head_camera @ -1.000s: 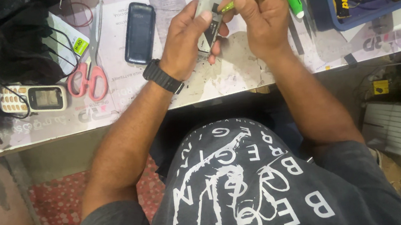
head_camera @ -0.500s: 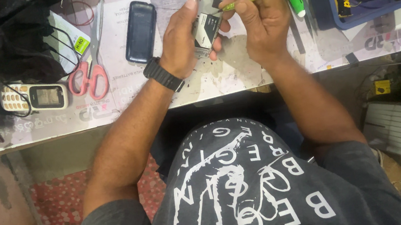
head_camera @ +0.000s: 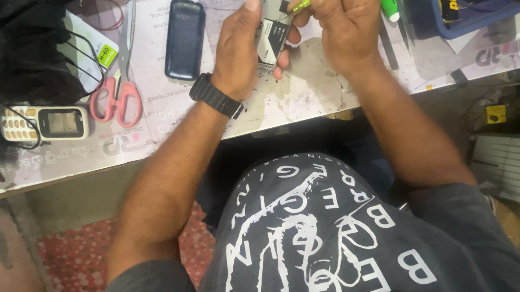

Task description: The person removes the back cover and battery from a feature phone, then uses a small screwdriver to unscrew and adjust components on the internal circuit board. The person places the phone on a cluttered workbench and manipulates the internal parts with both hands.

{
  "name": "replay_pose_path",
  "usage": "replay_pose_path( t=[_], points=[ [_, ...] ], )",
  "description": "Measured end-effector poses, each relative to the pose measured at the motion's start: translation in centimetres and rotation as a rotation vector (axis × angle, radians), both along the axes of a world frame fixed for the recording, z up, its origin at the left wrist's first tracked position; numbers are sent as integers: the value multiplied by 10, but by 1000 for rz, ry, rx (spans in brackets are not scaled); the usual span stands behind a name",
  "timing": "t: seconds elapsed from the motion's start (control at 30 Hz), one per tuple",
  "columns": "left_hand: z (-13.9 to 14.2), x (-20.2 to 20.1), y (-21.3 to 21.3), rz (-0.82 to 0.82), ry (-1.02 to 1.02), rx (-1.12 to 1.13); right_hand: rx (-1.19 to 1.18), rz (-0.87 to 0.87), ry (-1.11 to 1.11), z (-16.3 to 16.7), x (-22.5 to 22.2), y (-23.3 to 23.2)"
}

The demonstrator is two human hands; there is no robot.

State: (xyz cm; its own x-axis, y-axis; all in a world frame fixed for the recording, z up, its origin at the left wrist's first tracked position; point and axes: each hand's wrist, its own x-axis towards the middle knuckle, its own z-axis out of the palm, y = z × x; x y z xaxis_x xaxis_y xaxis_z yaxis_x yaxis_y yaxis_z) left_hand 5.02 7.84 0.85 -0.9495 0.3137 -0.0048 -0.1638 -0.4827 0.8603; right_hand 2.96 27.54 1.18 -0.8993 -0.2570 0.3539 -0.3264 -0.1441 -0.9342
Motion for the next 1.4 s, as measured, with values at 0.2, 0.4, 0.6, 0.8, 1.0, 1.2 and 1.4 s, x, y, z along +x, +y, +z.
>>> replay_pose_path(
  t=[0.2,0.4,0.6,0.8,1.0,1.2,1.4],
  points=[
    [1,-1,0,4,6,14,-2,-32,90,-2,3,-4],
    [-2,-2,0,5,-14,23,-9,-10,37,0,1,-2],
    [-4,-2,2,8,52,-3,-44,20,15,-3,-4,0],
    [-2,-2,1,3,24,-9,-66,49,-24,-5,-5,2],
    [0,-4,0,-12,-47,24,-258,73,-69,5,-9,1],
    [-2,-4,-3,-51,-40,129,-33,-100,2,14,0,-1],
    [-8,-3,-4,-62,45,146,1,168,23,9,16,-11]
  ],
)
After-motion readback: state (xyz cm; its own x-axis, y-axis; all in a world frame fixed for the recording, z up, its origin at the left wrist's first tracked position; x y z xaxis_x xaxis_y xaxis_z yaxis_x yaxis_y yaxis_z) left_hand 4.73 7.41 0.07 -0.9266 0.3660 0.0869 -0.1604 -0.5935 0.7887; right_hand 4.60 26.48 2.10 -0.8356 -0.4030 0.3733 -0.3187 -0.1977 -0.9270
